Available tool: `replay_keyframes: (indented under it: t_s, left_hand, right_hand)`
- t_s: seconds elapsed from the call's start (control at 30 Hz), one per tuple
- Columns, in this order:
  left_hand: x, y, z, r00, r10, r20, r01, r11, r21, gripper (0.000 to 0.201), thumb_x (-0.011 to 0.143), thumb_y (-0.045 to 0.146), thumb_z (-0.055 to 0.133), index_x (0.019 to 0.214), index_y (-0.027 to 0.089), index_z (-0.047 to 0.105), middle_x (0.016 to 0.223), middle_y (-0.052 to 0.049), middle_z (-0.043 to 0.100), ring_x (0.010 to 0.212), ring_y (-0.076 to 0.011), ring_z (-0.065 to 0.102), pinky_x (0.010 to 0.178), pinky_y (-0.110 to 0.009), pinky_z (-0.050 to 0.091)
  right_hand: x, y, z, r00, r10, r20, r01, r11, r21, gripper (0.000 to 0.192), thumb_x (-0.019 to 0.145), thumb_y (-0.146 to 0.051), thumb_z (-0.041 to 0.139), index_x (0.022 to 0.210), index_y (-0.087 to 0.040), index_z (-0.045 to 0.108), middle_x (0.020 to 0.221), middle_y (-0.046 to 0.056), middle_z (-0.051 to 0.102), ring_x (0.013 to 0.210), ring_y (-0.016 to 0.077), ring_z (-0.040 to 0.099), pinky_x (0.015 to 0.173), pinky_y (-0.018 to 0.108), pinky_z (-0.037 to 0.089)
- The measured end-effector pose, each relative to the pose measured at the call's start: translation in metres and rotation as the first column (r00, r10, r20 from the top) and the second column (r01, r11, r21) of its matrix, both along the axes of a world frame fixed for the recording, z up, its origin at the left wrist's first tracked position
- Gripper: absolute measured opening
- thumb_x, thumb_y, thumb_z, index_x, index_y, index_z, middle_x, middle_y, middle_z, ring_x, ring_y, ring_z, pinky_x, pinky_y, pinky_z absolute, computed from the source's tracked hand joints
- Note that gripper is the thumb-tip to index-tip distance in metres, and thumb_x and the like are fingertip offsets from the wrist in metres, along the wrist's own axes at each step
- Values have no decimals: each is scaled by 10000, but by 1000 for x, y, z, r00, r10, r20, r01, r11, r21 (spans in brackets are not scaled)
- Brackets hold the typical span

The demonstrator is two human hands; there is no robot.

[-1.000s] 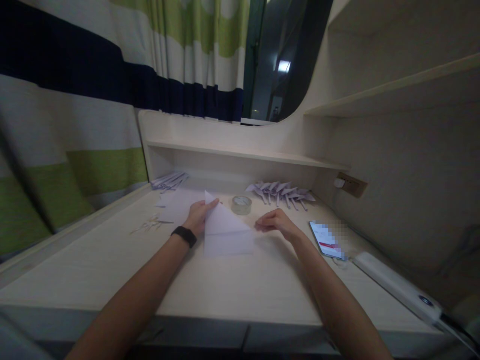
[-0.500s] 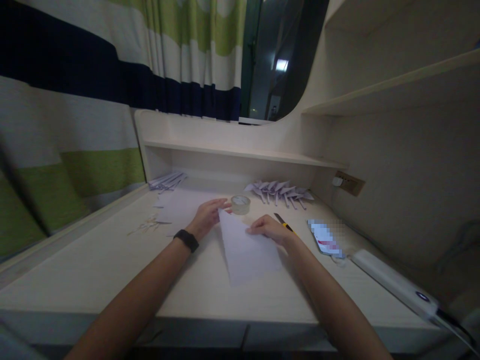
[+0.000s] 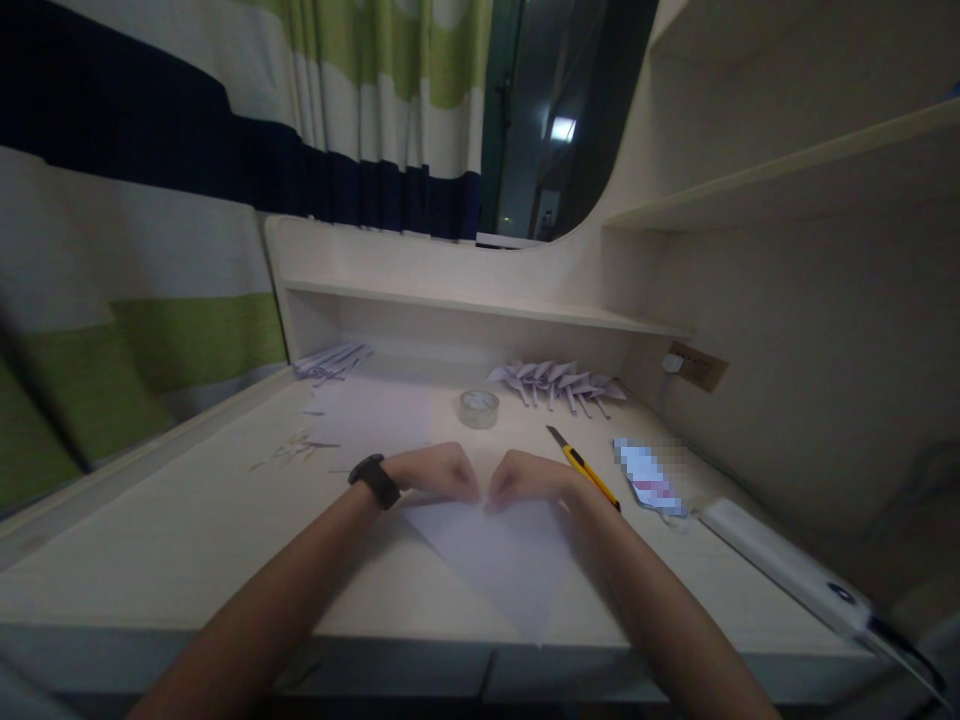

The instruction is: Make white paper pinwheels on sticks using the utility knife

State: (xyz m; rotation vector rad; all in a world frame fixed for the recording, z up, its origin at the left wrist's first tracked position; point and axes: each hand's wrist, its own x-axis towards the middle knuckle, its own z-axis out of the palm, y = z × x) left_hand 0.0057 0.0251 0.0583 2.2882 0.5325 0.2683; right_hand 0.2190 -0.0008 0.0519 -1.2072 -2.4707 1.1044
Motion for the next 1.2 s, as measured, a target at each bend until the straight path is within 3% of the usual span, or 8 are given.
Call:
replay_keyframes:
  t_s: [0.2, 0.37, 0.6, 0.77, 0.9, 1.0, 1.07, 1.2]
  left_hand:
    - [-1, 5, -7, 999, 44, 23, -44, 999, -21, 182, 696, 265, 615, 697, 155, 760, 578, -17, 659, 481, -122, 492, 468, -216, 320]
    - [-4, 7, -6, 995, 93, 23, -91, 994, -58, 176, 683, 277, 630, 643, 146, 741, 510, -1, 600, 426, -97, 402, 421, -218, 243]
    - [-27, 13, 9, 992, 130, 9, -127, 980, -153, 155, 669, 274, 652, 607, 163, 740, 506, -31, 627, 434, -115, 485, 433, -206, 311]
    - [-53, 29, 20, 955, 297, 14, -290, 940, -181, 103, 615, 278, 698, 622, 189, 750, 592, -73, 695, 532, -176, 607, 495, -220, 407]
    - [-43, 25, 25, 910, 381, 161, -379, 924, -46, 182, 678, 336, 670, 651, 174, 748, 648, -65, 705, 560, -167, 588, 525, -223, 393]
    - [-17, 10, 23, 975, 198, 105, -214, 962, 169, 301, 766, 367, 599, 573, 164, 708, 528, -16, 632, 468, -121, 480, 465, -218, 283]
    - [0, 0, 19, 993, 103, 55, -114, 955, 273, 313, 780, 337, 586, 543, 159, 686, 472, 4, 578, 436, -102, 423, 454, -228, 230]
    - [18, -6, 7, 992, 122, 22, -122, 925, 359, 233, 735, 265, 609, 551, 153, 701, 465, -11, 591, 420, -106, 432, 460, -243, 228]
  right_hand:
    - [2, 2, -1, 997, -50, -50, 49, 999, -17, 269, 656, -382, 718, 764, -138, 758, 648, 11, 685, 559, 116, 540, 568, 215, 394]
    - [14, 4, 6, 994, -83, -74, 76, 993, -95, 250, 626, -376, 734, 728, -150, 761, 643, 16, 696, 559, 125, 556, 572, 224, 403]
    - [36, 0, 23, 973, -209, -102, 193, 970, -147, 216, 569, -344, 743, 662, -150, 755, 625, 28, 697, 559, 137, 561, 553, 228, 402]
    - [41, 2, 24, 960, -264, -95, 253, 960, -117, 235, 565, -347, 749, 660, -132, 754, 609, 35, 690, 541, 137, 549, 529, 229, 385]
    - [33, 3, 19, 957, -275, -97, 264, 958, -108, 249, 574, -368, 752, 661, -135, 754, 603, 33, 686, 533, 131, 539, 523, 227, 379]
    - [25, 3, 16, 959, -256, -119, 247, 965, -88, 255, 598, -382, 741, 668, -137, 753, 595, 25, 677, 526, 121, 522, 517, 222, 370]
    - [22, 3, 14, 963, -238, -129, 229, 970, -82, 267, 612, -384, 733, 692, -130, 757, 598, 25, 675, 526, 118, 517, 518, 221, 367]
    - [18, 2, 12, 980, -159, -122, 152, 987, -58, 248, 621, -326, 725, 756, -121, 763, 646, 30, 689, 553, 120, 532, 558, 224, 388]
